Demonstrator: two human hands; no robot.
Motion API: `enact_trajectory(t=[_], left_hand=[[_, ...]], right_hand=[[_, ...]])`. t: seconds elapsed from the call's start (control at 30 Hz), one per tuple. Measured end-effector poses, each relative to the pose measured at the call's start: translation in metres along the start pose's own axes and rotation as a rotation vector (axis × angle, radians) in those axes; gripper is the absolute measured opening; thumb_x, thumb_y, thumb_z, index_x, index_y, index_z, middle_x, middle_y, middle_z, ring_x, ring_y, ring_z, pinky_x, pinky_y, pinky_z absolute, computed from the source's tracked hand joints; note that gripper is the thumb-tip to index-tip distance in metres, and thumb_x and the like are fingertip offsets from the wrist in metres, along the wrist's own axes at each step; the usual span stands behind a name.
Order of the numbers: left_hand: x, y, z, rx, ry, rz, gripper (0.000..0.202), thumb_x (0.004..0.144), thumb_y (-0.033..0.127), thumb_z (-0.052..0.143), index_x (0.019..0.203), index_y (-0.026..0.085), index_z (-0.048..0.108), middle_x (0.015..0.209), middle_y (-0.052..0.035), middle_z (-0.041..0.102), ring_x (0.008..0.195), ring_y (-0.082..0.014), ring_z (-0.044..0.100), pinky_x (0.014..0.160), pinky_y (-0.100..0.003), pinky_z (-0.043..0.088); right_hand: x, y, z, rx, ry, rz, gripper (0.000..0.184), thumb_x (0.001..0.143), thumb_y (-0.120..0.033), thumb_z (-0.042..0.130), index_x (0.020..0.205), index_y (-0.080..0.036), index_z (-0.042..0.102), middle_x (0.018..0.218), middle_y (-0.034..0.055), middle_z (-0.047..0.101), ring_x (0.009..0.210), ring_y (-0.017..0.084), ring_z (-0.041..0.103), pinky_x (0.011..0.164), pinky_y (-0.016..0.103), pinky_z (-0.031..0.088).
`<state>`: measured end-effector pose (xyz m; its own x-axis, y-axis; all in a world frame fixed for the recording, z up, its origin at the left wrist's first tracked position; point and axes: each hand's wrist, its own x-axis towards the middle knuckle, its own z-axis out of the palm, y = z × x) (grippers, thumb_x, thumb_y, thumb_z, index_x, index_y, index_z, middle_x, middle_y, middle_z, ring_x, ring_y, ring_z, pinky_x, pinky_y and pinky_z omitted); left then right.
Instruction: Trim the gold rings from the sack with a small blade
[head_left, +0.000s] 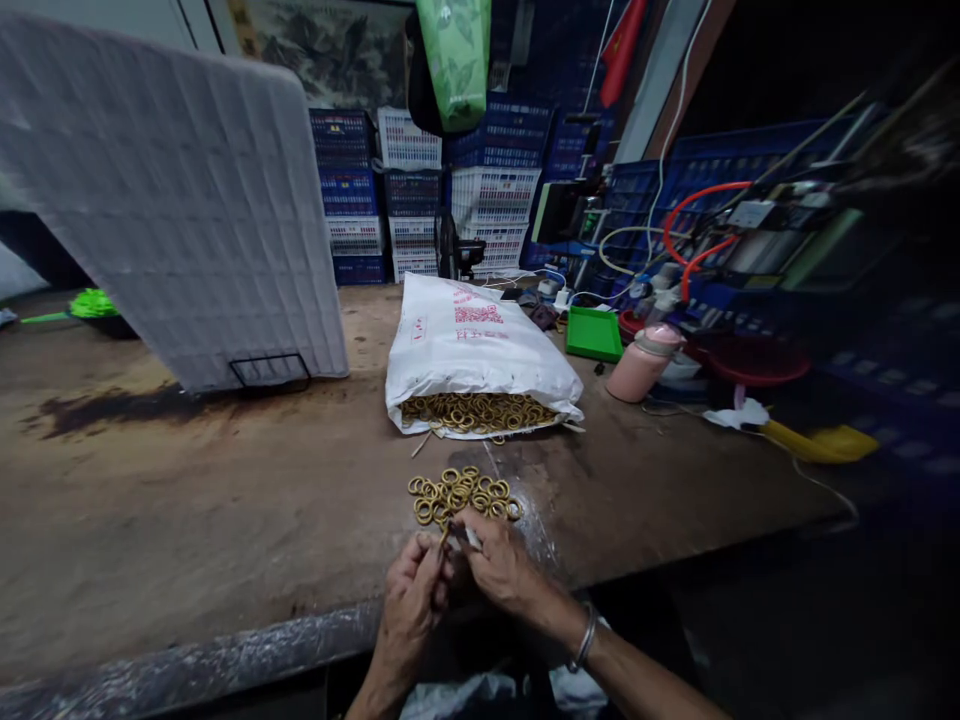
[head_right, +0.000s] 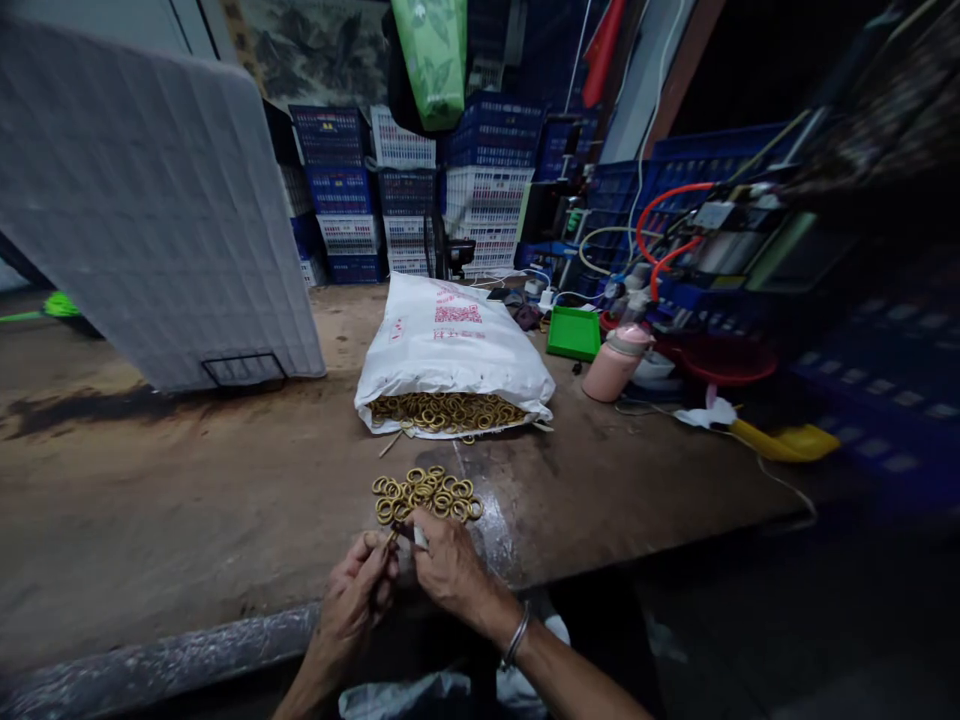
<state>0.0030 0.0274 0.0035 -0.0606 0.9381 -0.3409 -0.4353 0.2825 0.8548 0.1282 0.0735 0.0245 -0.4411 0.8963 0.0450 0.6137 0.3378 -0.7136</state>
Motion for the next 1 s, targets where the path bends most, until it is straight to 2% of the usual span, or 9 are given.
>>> enact_trajectory(t=[0.13,0.4,0.6,0.77,1.0], left_hand=[[0.001,0.003,0.0,0.016,0.017,-0.004,0.042,0.058,0.054,0.065,0.07,0.019,0.046,0.049,0.0074,0.048,0.032,-0.0011,0.028,0.033,-0.013,0.018],[-0.001,0.004,0.001,-0.008,0.033,0.04,0.038,0.058,0.049,0.067,0.067,0.018,0.047,0.05,0.0071,0.047,0.037,-0.002,0.033,0.038,-0.014,0.023],[-0.003,0.006,0.002,0.095,0.028,0.09,0.035,0.064,0.049,0.063,0.066,0.017,0.049,0.05,0.0062,0.045,0.039,-0.003,0.029,0.038,-0.016,0.021],[-0.002,0.003,0.001,0.12,-0.002,0.141,0.031,0.068,0.046,0.061,0.066,0.017,0.05,0.054,0.005,0.046,0.043,-0.0043,0.03,0.042,-0.017,0.025],[-0.005,0.002,-0.004,0.163,-0.051,0.218,0.028,0.07,0.043,0.06,0.066,0.017,0.05,0.057,0.0047,0.045,0.048,-0.0065,0.034,0.047,-0.018,0.029]], right_hand=[[-0.006,-0.001,0.0,-0.143,-0.06,-0.077,0.034,0.06,-0.002,0.038,0.086,-0.021,0.051,0.077,-0.0001,0.059,0.07,0.012,0.052,0.062,0.018,0.031],[-0.007,0.002,0.007,-0.3,-0.02,-0.091,0.037,0.062,-0.003,0.038,0.092,-0.021,0.049,0.082,0.0013,0.06,0.076,0.014,0.054,0.063,0.022,0.029],[-0.007,-0.001,0.001,-0.304,-0.017,-0.045,0.037,0.062,-0.004,0.039,0.094,-0.021,0.049,0.081,0.0014,0.061,0.074,0.015,0.054,0.061,0.022,0.028],[-0.007,-0.005,-0.005,-0.294,-0.073,-0.044,0.036,0.06,-0.005,0.038,0.091,-0.021,0.049,0.078,0.0012,0.06,0.07,0.014,0.053,0.058,0.022,0.027],[-0.004,0.003,-0.004,-0.255,-0.153,-0.022,0.03,0.064,-0.007,0.038,0.087,-0.021,0.05,0.074,0.0009,0.059,0.067,0.013,0.051,0.055,0.022,0.024]])
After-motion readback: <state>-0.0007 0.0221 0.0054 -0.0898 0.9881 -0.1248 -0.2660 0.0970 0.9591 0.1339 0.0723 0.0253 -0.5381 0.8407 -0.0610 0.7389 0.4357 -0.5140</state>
